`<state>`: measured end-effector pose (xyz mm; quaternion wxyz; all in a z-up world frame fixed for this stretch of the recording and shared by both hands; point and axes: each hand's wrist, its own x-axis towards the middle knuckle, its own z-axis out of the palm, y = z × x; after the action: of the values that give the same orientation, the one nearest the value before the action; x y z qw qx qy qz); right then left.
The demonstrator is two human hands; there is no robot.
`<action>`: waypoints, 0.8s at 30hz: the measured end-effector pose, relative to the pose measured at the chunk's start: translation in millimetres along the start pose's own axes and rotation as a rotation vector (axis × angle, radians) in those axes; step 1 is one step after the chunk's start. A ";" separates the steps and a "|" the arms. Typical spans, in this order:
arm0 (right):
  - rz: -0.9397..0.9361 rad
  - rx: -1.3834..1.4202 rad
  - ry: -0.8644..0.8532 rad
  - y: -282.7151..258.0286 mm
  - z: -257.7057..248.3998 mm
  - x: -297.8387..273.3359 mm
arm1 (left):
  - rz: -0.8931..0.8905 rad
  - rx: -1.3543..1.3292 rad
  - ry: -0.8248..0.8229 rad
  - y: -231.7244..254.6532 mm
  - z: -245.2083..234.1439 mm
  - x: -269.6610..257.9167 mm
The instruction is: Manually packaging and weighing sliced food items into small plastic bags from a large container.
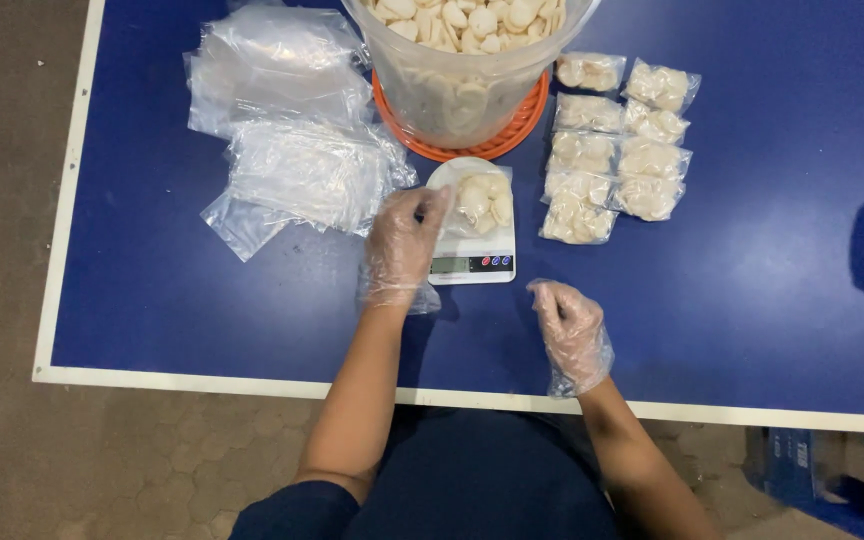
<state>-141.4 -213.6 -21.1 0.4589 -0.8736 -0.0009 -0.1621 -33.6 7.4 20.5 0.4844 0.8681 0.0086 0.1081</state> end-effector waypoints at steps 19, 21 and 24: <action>-0.035 -0.089 0.179 55.4 16.3 -5.4 | -0.118 -0.678 0.479 -122.6 -2.8 -9.3; -0.061 -0.084 0.210 60.7 18.3 -5.6 | -0.070 -0.639 0.495 -122.9 0.5 -8.4; -0.072 -0.103 0.234 54.4 16.6 -4.3 | 0.021 -0.479 0.542 -120.0 0.1 -7.6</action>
<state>-132.5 -231.1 -74.7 0.4041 -0.8706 0.0299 -0.2790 -30.2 70.1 -82.0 0.6531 0.6697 0.1024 0.3383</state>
